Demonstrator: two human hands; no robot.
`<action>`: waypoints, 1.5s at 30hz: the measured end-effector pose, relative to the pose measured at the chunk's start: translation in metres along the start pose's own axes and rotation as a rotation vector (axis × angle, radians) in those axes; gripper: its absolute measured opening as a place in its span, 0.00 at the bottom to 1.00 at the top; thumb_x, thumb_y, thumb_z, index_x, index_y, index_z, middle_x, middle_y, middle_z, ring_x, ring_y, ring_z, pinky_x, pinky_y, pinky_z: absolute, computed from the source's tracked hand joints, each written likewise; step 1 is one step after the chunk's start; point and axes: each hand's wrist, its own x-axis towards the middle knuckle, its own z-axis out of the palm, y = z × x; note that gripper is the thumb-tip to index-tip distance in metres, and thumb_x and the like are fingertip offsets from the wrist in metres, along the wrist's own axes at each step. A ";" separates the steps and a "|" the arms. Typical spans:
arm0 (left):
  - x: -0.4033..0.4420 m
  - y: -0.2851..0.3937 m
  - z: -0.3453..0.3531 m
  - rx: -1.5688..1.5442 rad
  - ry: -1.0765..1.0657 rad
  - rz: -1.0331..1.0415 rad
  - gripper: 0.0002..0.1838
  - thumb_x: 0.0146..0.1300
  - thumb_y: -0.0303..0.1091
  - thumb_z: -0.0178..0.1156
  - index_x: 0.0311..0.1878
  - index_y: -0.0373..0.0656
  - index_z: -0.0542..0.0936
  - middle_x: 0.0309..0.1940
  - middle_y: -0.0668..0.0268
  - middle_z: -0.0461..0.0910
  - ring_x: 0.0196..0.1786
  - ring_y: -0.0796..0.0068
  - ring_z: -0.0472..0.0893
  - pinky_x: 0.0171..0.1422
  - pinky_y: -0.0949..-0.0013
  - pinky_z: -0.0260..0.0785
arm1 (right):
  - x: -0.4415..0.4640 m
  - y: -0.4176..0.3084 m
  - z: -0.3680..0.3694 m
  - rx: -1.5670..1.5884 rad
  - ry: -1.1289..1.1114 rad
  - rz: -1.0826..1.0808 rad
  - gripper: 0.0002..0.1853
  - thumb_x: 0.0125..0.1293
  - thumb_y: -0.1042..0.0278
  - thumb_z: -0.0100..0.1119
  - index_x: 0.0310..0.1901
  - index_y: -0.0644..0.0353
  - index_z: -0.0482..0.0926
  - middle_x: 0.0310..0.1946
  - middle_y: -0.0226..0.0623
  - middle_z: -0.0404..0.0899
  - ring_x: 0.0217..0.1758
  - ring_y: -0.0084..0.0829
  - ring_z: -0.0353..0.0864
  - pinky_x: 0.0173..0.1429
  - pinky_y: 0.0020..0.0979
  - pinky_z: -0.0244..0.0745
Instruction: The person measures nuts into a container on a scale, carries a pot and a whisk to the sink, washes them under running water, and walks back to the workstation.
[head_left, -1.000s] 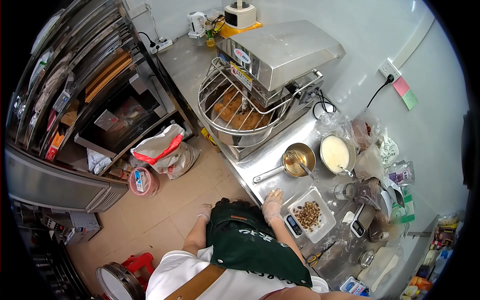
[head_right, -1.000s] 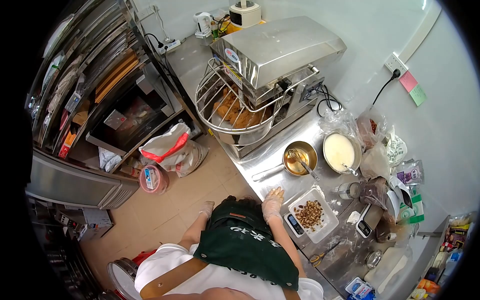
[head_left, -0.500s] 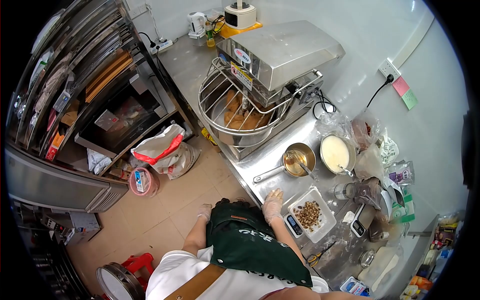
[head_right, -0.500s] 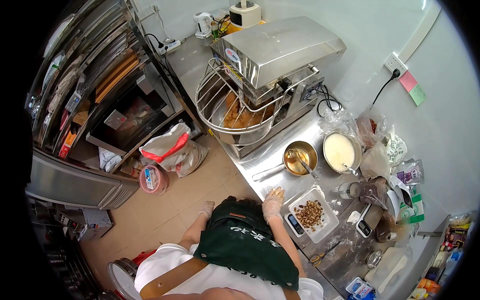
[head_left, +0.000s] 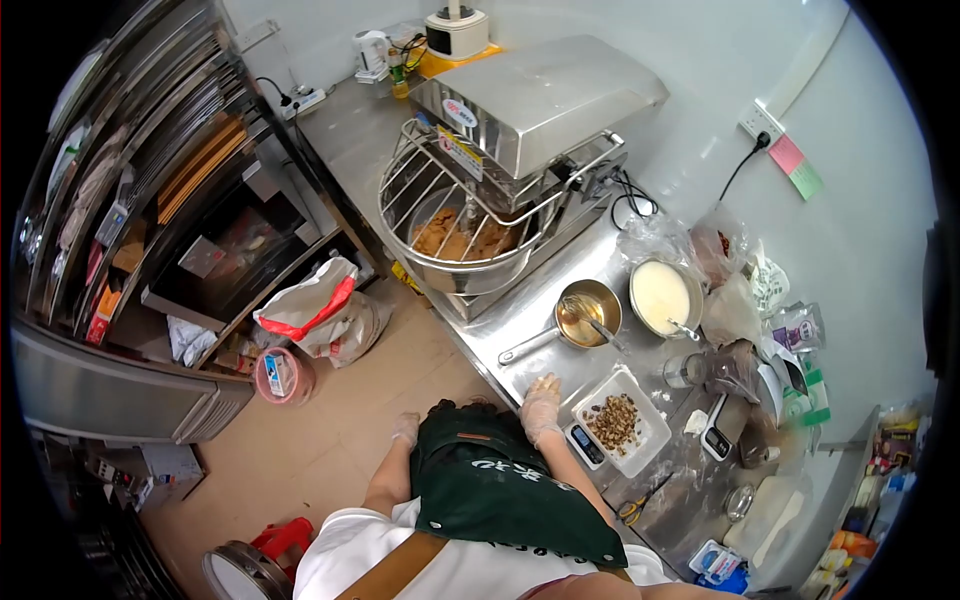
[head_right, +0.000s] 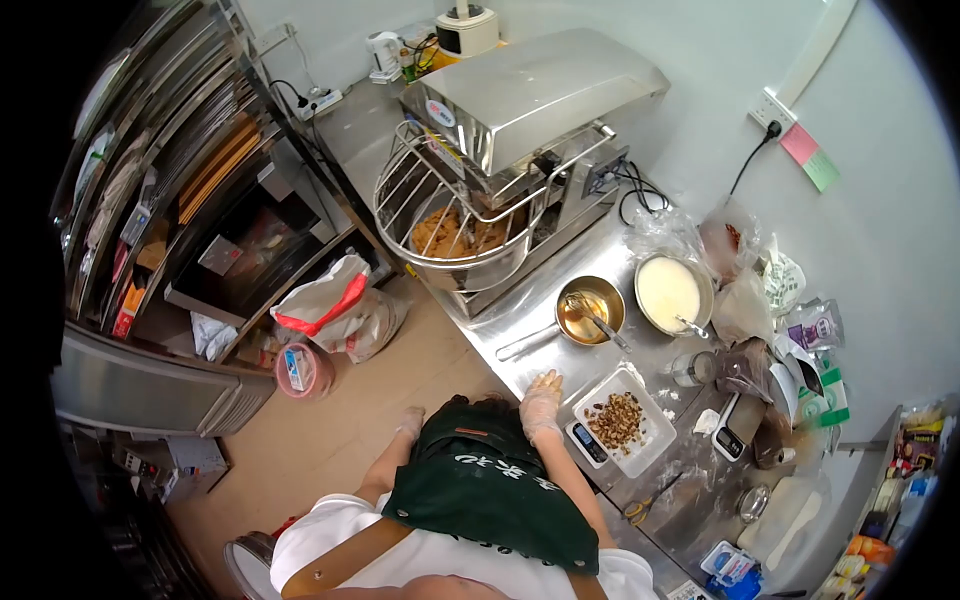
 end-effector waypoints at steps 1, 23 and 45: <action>0.003 -0.006 0.002 0.001 0.000 0.016 0.21 0.64 0.46 0.51 0.44 0.38 0.83 0.51 0.46 0.78 0.57 0.49 0.77 0.61 0.58 0.68 | 0.002 0.000 0.004 -0.015 -0.001 -0.004 0.29 0.71 0.65 0.39 0.71 0.72 0.57 0.72 0.63 0.52 0.75 0.62 0.51 0.72 0.50 0.55; -0.012 0.150 -0.049 -0.685 0.073 0.002 0.20 0.69 0.46 0.52 0.37 0.37 0.80 0.32 0.61 0.80 0.36 0.70 0.76 0.45 0.66 0.67 | -0.001 -0.002 0.010 0.017 0.058 0.034 0.29 0.70 0.67 0.42 0.71 0.70 0.57 0.73 0.59 0.53 0.75 0.59 0.55 0.70 0.46 0.60; -0.074 0.317 -0.059 -0.482 -0.671 0.273 0.13 0.73 0.38 0.52 0.45 0.36 0.76 0.22 0.71 0.72 0.25 0.80 0.72 0.31 0.76 0.66 | -0.002 0.003 0.006 -0.156 0.011 -0.080 0.32 0.72 0.59 0.41 0.72 0.70 0.54 0.73 0.60 0.51 0.76 0.61 0.48 0.75 0.52 0.48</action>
